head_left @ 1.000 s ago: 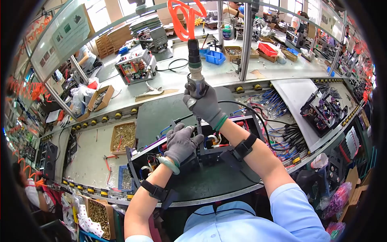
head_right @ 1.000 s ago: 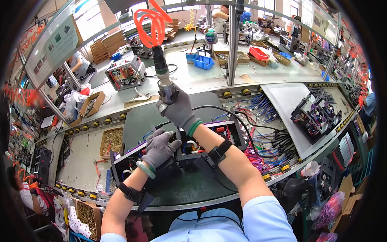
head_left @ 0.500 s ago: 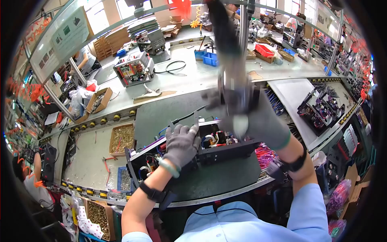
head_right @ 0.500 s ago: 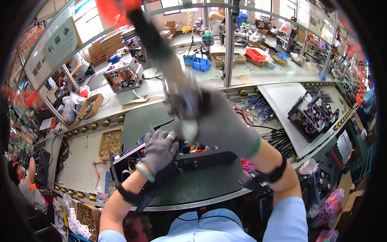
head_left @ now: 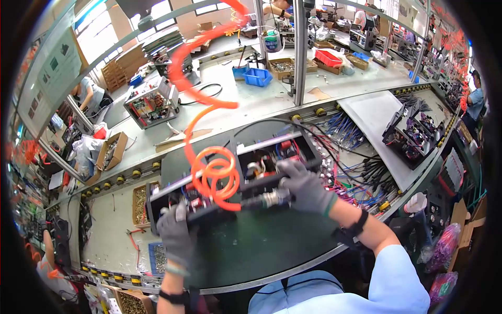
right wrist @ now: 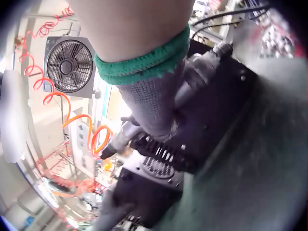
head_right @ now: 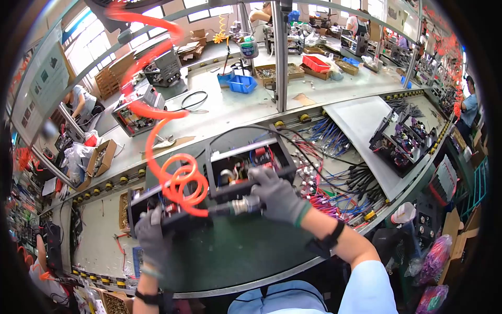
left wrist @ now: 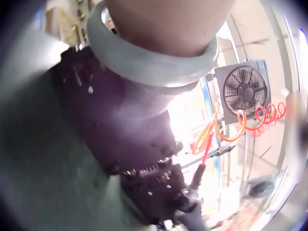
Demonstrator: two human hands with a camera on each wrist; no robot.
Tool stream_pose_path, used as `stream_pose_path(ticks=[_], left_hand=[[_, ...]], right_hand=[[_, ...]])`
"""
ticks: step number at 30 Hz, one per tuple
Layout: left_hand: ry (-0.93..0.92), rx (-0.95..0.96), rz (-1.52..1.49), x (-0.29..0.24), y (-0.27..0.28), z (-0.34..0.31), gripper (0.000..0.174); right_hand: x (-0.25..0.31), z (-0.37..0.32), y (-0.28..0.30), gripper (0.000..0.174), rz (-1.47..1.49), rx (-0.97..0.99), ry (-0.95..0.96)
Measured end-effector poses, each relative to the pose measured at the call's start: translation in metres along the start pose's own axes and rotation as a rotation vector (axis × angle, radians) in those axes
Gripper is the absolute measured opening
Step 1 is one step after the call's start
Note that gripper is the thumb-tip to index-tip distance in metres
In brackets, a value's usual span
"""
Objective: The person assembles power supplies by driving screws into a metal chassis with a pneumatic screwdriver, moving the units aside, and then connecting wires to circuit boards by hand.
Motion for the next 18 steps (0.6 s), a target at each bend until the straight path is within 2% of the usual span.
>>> stream_pose_path(ticks=[1,2,4,6,10,12,14,15,17,18], left_hand=[[0.003,0.015,0.012,0.018,-0.014,0.017,0.08],[-0.014,0.028,0.019,0.038,-0.031,0.031,0.085],[0.034,0.081,0.01,0.061,-0.046,0.058,0.072],[0.047,0.137,-0.011,0.073,-0.055,0.07,0.068],[0.05,0.171,-0.088,0.061,-0.038,0.052,0.071],[0.03,0.222,-0.096,0.032,-0.017,0.037,0.077],[-0.052,0.121,0.026,-0.002,0.006,0.021,0.068],[-0.049,0.121,0.027,-0.006,0.021,0.018,0.068],[0.138,0.057,-0.321,-0.007,0.044,0.011,0.059],[-0.089,-0.201,-0.157,-0.014,0.067,0.03,0.044]], right_hand=[[-0.01,0.022,-0.004,0.028,-0.035,-0.019,0.013],[-0.023,0.046,-0.013,0.028,-0.025,-0.05,0.015],[-0.044,0.088,-0.029,0.03,-0.002,0.011,-0.052],[-0.053,0.108,-0.037,0.031,-0.062,0.044,-0.073],[-0.044,0.081,-0.031,0.029,-0.119,-0.075,0.018],[-0.032,0.05,-0.015,0.029,-0.105,0.025,0.02],[-0.026,0.016,-0.008,0.028,-0.025,0.211,0.024],[-0.017,-0.001,0.008,0.029,0.026,0.194,0.029],[0.007,-0.016,0.054,0.032,0.176,0.131,0.062],[0.017,-0.013,0.076,0.03,0.336,-0.028,0.1]])
Point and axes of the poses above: each hand's wrist, its own z-axis towards the middle knuckle, its own y-axis out of the back of the hand, x = y × z, the point moved 6 cm from there along z, towards the middle knuckle, and after that the axes turned 13 degrees about -y, right-handed, at the moved point
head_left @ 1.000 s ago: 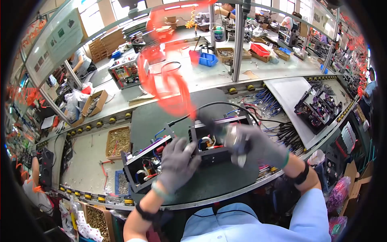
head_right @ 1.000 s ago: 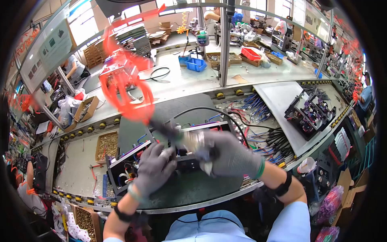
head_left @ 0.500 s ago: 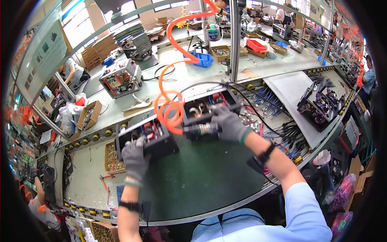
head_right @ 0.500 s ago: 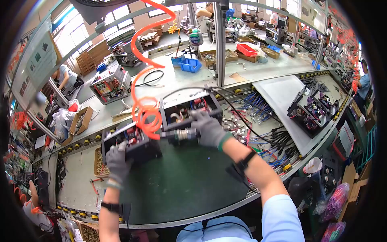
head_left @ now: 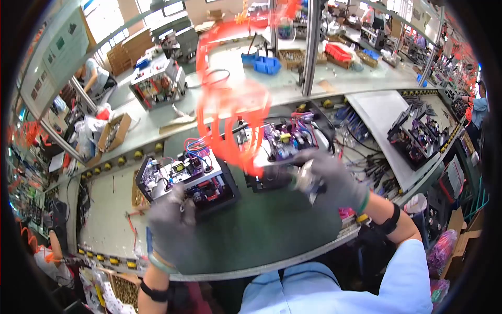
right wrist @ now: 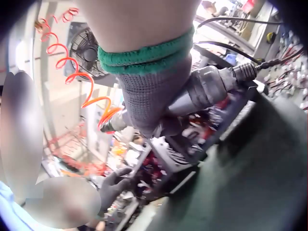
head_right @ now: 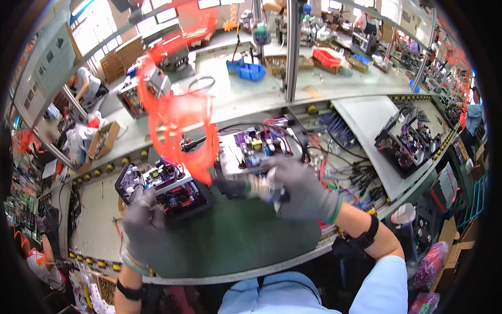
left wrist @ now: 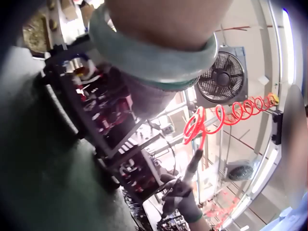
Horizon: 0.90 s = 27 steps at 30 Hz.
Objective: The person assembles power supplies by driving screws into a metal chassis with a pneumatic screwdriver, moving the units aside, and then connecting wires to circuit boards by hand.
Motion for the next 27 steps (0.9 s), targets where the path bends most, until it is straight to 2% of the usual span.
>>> stream_pose_path(ticks=[1,2,4,5,6,7,8,9,11,12,13,14,15,16,17,18,19,20,22,24,25,27], left_hand=[[-0.023,-0.052,0.134,0.001,0.004,0.011,0.042],[-0.009,-0.049,0.144,0.008,0.001,0.031,0.039],[0.045,0.066,0.188,0.041,-0.034,0.05,0.039],[0.289,0.31,0.116,0.067,-0.068,0.046,0.044],[0.446,0.454,-0.115,0.087,-0.097,0.036,0.053],[0.557,0.558,-0.212,0.092,-0.11,0.027,0.048],[0.672,0.664,-0.313,0.09,-0.115,0.017,0.042],[0.685,0.661,-0.312,0.084,-0.111,0.01,0.042],[0.327,0.493,-0.213,0.049,-0.082,0.017,0.029],[0.028,0.429,-0.13,0.041,-0.081,0.009,0.02],[0.012,0.365,-0.089,0.025,-0.068,0.001,0.033],[0.206,0.322,-0.189,0.004,-0.041,-0.002,0.055],[0.056,0.32,-0.054,-0.03,-0.01,-0.002,0.08],[0.043,0.247,-0.166,-0.045,-0.002,-0.017,0.095],[0.037,0.276,-0.128,-0.062,0.006,-0.032,0.108],[0.126,0.319,-0.124,-0.083,0.013,-0.043,0.105],[0.119,0.293,-0.06,-0.102,0.017,-0.053,0.096],[0.183,0.288,-0.012,-0.118,0.014,-0.071,0.08],[0.112,0.25,0.147,-0.143,0.001,-0.111,0.067],[0.132,0.253,0.168,-0.145,-0.002,-0.114,0.062],[0.146,0.246,0.186,-0.143,-0.001,-0.116,0.058],[0.139,0.209,0.117,-0.133,-0.001,-0.11,0.063]], right_hand=[[0.008,0.008,0.012,0.028,0.069,-0.076,-0.079],[0.012,0.021,0.022,0.025,0.132,-0.163,-0.153],[-0.003,0.06,0.018,0.022,0.065,-0.097,-0.282],[-0.015,0.078,0.007,0.024,-0.006,0.083,-0.48],[-0.026,0.088,-0.003,0.027,-0.083,0.26,-0.672],[-0.046,0.099,-0.019,0.026,-0.266,0.326,-0.654],[-0.043,0.105,-0.032,0.025,-0.448,0.395,-0.632],[-0.041,0.102,-0.038,0.024,-0.542,0.455,-0.613],[-0.025,0.087,-0.034,0.023,-0.531,0.449,-0.596],[-0.022,0.078,-0.036,0.023,-0.527,0.437,-0.585],[-0.02,0.065,-0.038,0.025,-0.609,0.194,-0.385],[-0.009,0.049,-0.036,0.027,-0.601,0.166,-0.372],[-0.003,0.029,-0.036,0.026,-0.54,0.031,-0.192],[0.014,0.009,-0.031,0.033,-0.529,-0.083,-0.104],[0.027,-0.014,-0.027,0.036,-0.469,-0.109,-0.078],[0.038,-0.035,-0.023,0.039,-0.415,-0.087,-0.11],[0.044,-0.054,-0.017,0.039,-0.363,-0.06,-0.128],[0.046,-0.073,-0.014,0.038,-0.319,-0.039,-0.126],[0.053,-0.104,-0.007,0.038,-0.147,0.084,-0.171],[0.039,-0.138,-0.019,0.033,-0.052,0.246,-0.383],[0.045,-0.139,-0.022,0.033,-0.07,0.249,-0.366],[0.047,-0.131,-0.027,0.031,-0.132,0.187,-0.313]])
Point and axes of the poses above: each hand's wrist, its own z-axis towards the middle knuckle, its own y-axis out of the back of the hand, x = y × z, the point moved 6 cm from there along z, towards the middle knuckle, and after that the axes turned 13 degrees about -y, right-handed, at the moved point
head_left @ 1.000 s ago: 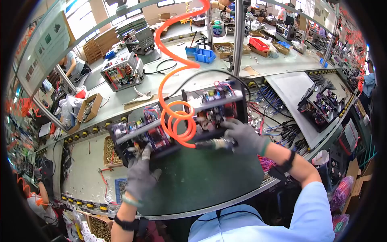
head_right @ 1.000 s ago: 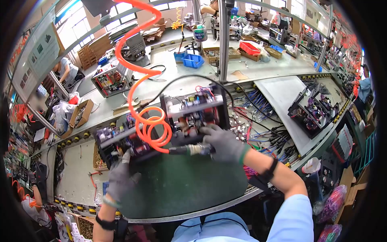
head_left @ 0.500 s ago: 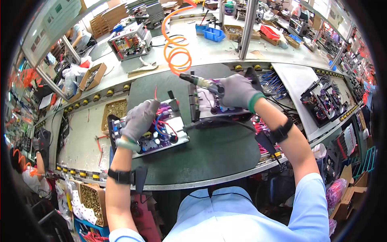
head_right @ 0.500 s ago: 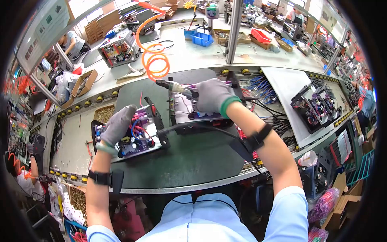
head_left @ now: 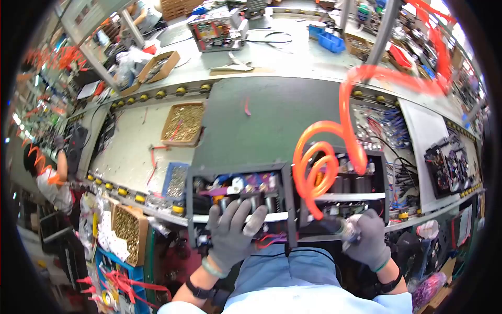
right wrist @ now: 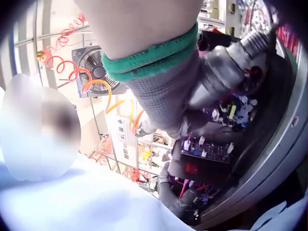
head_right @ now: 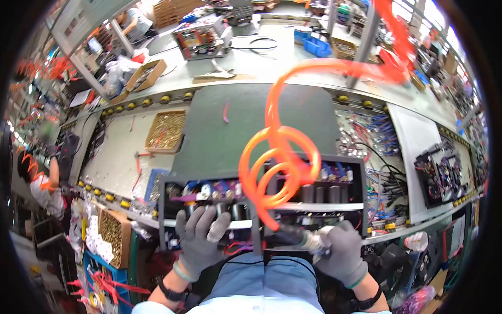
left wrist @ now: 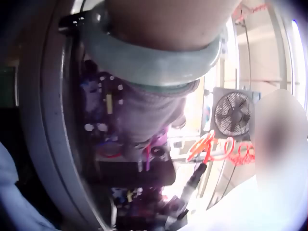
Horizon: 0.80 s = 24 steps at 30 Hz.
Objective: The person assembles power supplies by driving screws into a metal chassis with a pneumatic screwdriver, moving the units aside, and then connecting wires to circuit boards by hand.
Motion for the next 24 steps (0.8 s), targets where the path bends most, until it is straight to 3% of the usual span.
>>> stream_pose_path(ticks=[5,7,9,10,11,13,14,15,16,18,19,20,21,22,23,24], left_hand=[[0.001,-0.135,-0.009,0.038,-0.033,0.047,0.088],[0.055,-0.064,-0.122,0.054,-0.038,0.066,0.097],[0.081,-0.064,-0.13,0.061,-0.019,0.073,0.102],[0.023,-0.12,-0.263,0.063,-0.004,0.068,0.096],[-0.041,-0.17,-0.4,0.065,0.01,0.062,0.09],[0.033,-0.4,-0.12,0.096,0.041,0.034,0.038],[0.072,-0.485,-0.092,0.122,0.048,0.016,0.023],[0.388,-0.462,-0.069,0.156,0.038,-0.009,0.013],[0.443,-0.43,-0.065,0.183,0.03,-0.025,0.008],[0.642,-0.084,0.016,0.248,-0.026,-0.082,0.012],[0.776,0.214,-0.062,0.273,-0.058,-0.111,0.016],[0.761,0.325,-0.05,0.287,-0.081,-0.13,0.02],[0.755,0.553,0.008,0.292,-0.097,-0.134,0.026],[0.704,0.595,0.109,0.295,-0.117,-0.151,0.031],[0.705,0.507,0.127,0.299,-0.127,-0.153,0.019],[0.685,0.608,0.133,0.303,-0.137,-0.152,0.019]], right_hand=[[-0.014,0.06,-0.015,0.026,-0.061,-0.288,0.038],[-0.028,0.083,-0.022,0.031,0.032,-0.328,0.029],[-0.031,0.087,-0.03,0.034,0.419,-0.143,-0.028],[-0.02,0.08,-0.034,0.04,0.669,0.035,-0.105],[-0.016,0.075,-0.043,0.042,0.897,0.034,0.049],[-0.026,0.06,-0.073,0.044,1.01,0.107,-0.027],[-0.028,0.055,-0.081,0.043,1.022,0.122,0.01],[-0.029,0.053,-0.086,0.042,1.032,0.133,0.047],[-0.027,0.052,-0.086,0.043,1.038,0.117,0.067],[-0.033,0.05,-0.088,0.043,1.071,0.106,0.029],[-0.036,0.051,-0.089,0.043,1.106,0.096,0.0],[-0.042,0.051,-0.088,0.044,1.136,0.059,-0.044],[-0.043,0.052,-0.085,0.044,1.128,0.035,-0.045],[-0.045,0.054,-0.082,0.046,1.14,0.006,-0.078],[-0.048,0.054,-0.077,0.048,1.149,-0.024,-0.113],[-0.049,0.054,-0.074,0.053,1.154,-0.021,-0.129]])
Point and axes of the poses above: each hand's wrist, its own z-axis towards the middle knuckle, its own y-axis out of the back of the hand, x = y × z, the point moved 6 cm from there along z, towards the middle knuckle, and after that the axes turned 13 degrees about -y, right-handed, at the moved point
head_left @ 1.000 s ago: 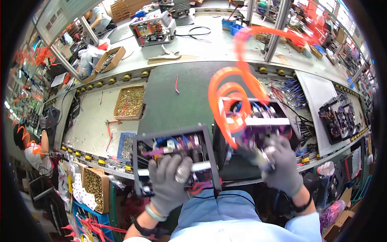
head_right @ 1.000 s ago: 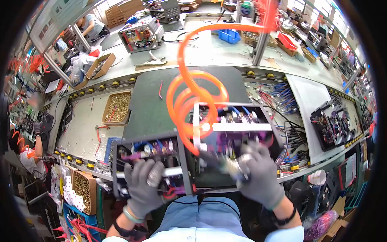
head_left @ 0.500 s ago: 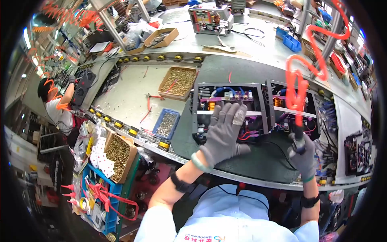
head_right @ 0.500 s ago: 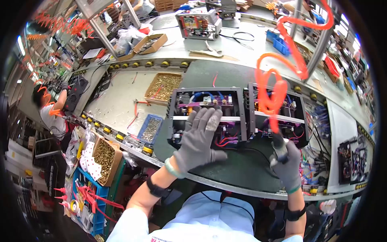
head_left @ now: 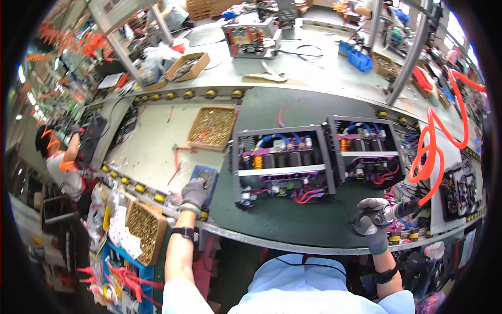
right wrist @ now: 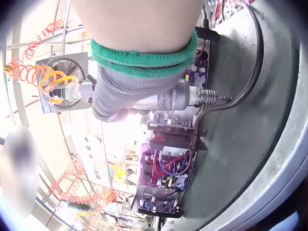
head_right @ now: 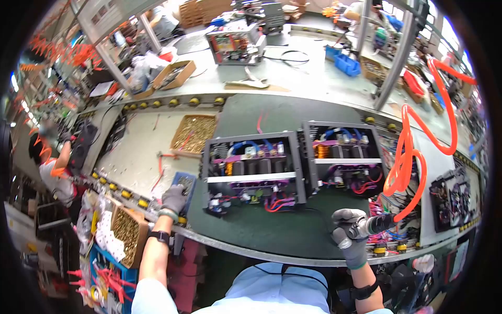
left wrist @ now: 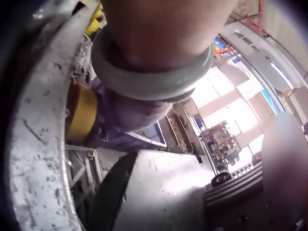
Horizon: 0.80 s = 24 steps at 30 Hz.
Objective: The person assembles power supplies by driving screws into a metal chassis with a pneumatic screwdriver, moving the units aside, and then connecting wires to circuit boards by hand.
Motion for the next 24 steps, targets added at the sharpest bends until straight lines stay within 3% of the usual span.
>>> stream_pose_path(ticks=[3,6,10,12,15,17,19,21,23,24], left_hand=[[0.01,0.162,0.048,-0.007,0.008,0.005,0.017],[0.074,-0.057,-0.245,0.006,0.01,-0.001,0.02],[0.08,-0.169,-0.504,0.026,-0.014,0.0,0.019],[0.321,-0.181,-1.066,0.027,-0.022,-0.008,0.017],[0.417,-0.182,-1.298,0.004,0.019,-0.023,0.018],[0.406,-0.229,-1.289,0.003,0.031,-0.032,0.017],[0.292,-0.35,-1.278,0.009,0.042,-0.036,0.018],[0.305,-0.42,-1.317,-0.009,0.076,-0.058,0.017],[0.188,-0.494,-1.371,-0.051,0.125,-0.082,0.012],[0.046,-0.522,-1.369,-0.079,0.15,-0.093,0.01]], right_hand=[[0.0,-0.006,0.007,0.053,0.009,-0.017,0.034],[0.001,-0.018,0.01,0.048,-0.061,-0.041,0.13],[-0.001,-0.018,0.003,0.044,-0.099,-0.059,0.137],[-0.005,-0.012,0.001,0.043,-0.092,-0.049,0.082],[0.014,0.008,-0.008,0.042,-0.121,0.025,0.054],[0.055,0.014,-0.026,0.043,-0.134,0.119,0.138],[0.1,0.023,-0.049,0.048,0.048,0.266,0.177],[0.144,0.032,-0.082,0.045,0.197,0.296,0.362],[0.157,0.046,-0.108,0.044,0.365,0.553,0.197],[0.162,0.05,-0.123,0.043,0.396,0.573,0.251]])
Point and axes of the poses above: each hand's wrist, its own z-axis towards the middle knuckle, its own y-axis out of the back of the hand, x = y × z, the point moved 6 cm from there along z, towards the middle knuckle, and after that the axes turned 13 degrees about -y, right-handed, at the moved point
